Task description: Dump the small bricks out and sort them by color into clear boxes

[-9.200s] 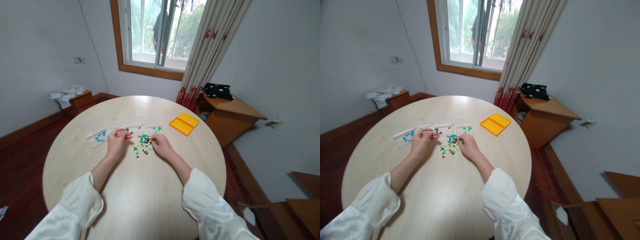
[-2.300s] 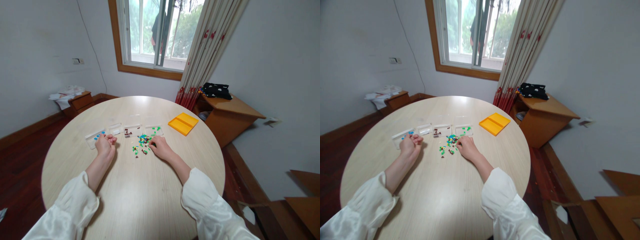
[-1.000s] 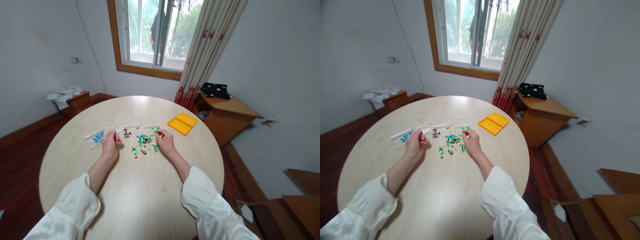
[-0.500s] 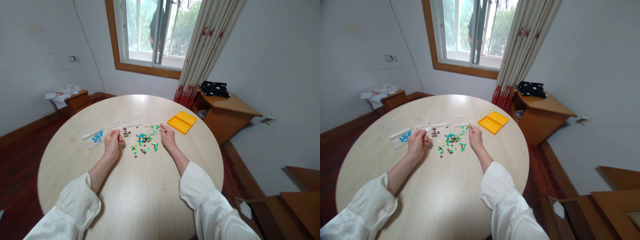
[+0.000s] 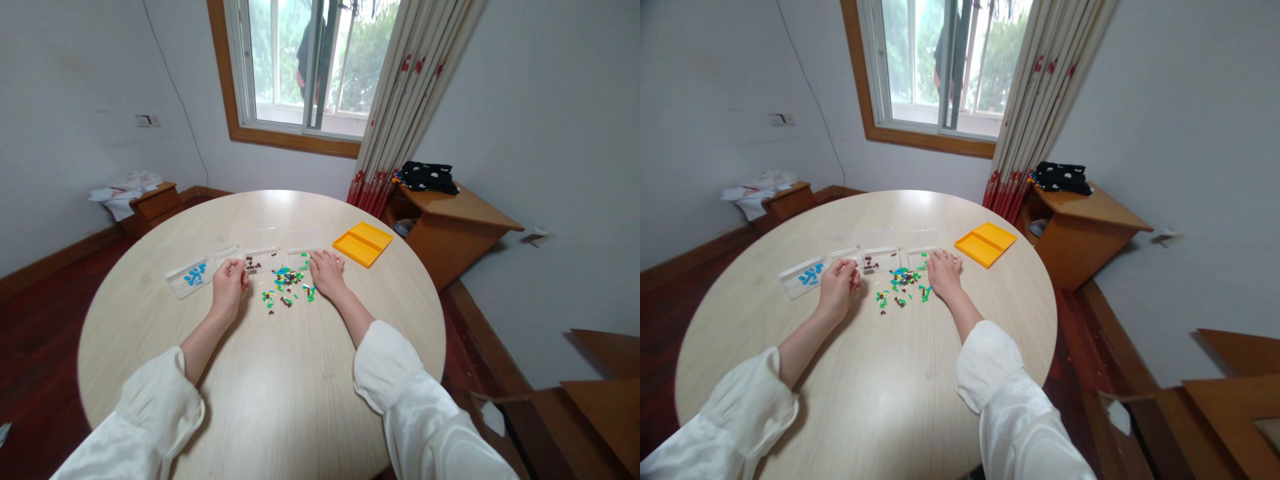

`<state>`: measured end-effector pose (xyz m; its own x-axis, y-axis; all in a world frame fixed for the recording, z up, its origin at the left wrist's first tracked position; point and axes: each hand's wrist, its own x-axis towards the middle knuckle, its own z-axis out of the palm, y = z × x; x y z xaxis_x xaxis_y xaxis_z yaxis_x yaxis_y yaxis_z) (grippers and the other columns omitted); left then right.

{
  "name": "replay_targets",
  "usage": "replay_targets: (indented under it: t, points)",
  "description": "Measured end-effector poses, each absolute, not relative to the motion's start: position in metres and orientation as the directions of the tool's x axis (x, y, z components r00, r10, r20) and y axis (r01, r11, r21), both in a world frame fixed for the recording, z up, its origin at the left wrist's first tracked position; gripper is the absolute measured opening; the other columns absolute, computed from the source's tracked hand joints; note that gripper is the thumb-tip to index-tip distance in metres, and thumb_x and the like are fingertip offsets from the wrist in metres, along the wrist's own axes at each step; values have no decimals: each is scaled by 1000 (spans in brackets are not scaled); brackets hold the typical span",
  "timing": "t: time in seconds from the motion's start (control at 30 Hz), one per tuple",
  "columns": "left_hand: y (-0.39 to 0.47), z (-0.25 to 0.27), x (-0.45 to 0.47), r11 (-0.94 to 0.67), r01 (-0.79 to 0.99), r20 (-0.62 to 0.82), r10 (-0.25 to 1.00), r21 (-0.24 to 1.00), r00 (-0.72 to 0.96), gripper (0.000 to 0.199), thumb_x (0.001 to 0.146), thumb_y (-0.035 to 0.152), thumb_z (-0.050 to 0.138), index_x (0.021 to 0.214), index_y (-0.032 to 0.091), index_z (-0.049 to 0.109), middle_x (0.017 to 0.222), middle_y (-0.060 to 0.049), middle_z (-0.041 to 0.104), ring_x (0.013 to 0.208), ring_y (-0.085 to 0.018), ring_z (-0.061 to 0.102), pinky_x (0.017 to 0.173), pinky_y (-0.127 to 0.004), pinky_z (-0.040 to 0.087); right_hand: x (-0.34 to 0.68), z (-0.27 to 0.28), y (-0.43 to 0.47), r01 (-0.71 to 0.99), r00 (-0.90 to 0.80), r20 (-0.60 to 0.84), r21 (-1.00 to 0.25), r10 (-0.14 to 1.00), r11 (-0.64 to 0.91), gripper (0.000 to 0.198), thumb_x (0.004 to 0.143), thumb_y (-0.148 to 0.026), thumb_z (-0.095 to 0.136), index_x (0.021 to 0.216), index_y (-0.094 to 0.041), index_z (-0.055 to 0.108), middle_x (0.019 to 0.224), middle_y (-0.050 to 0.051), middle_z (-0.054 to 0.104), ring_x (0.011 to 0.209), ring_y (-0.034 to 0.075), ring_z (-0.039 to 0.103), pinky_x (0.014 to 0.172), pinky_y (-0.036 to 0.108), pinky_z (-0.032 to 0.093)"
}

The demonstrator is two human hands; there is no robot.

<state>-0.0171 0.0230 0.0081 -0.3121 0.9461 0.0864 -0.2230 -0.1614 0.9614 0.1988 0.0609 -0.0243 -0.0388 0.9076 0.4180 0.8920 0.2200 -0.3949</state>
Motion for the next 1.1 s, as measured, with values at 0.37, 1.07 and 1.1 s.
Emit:
replay_targets:
  t: [0.37,1.07,1.1]
  points:
    - [24,6,-18,-134,-96,104,958,986,-266,15,72,26,60,63,18,51,39,6,42,34,-8,35,37,-18,27,198,-22,59,883,-60,395,-407,917,233,27,93,-25,45,88,-21,71,116,8,65,114,25,47,99,48,23]
    - [21,-3,-17,-283,320,300,954,904,-4,4,61,22,65,61,18,66,55,0,60,50,-13,46,52,-23,33,203,-6,43,798,-155,437,-473,886,373,20,88,-20,49,86,-17,68,90,7,69,89,19,58,82,33,37]
    - [21,-2,-17,-282,328,300,954,901,-4,4,61,21,64,61,19,67,54,0,59,50,-13,45,51,-23,33,204,-3,39,787,-201,411,-473,889,396,18,87,-19,50,83,-17,68,86,6,69,84,18,58,80,31,38]
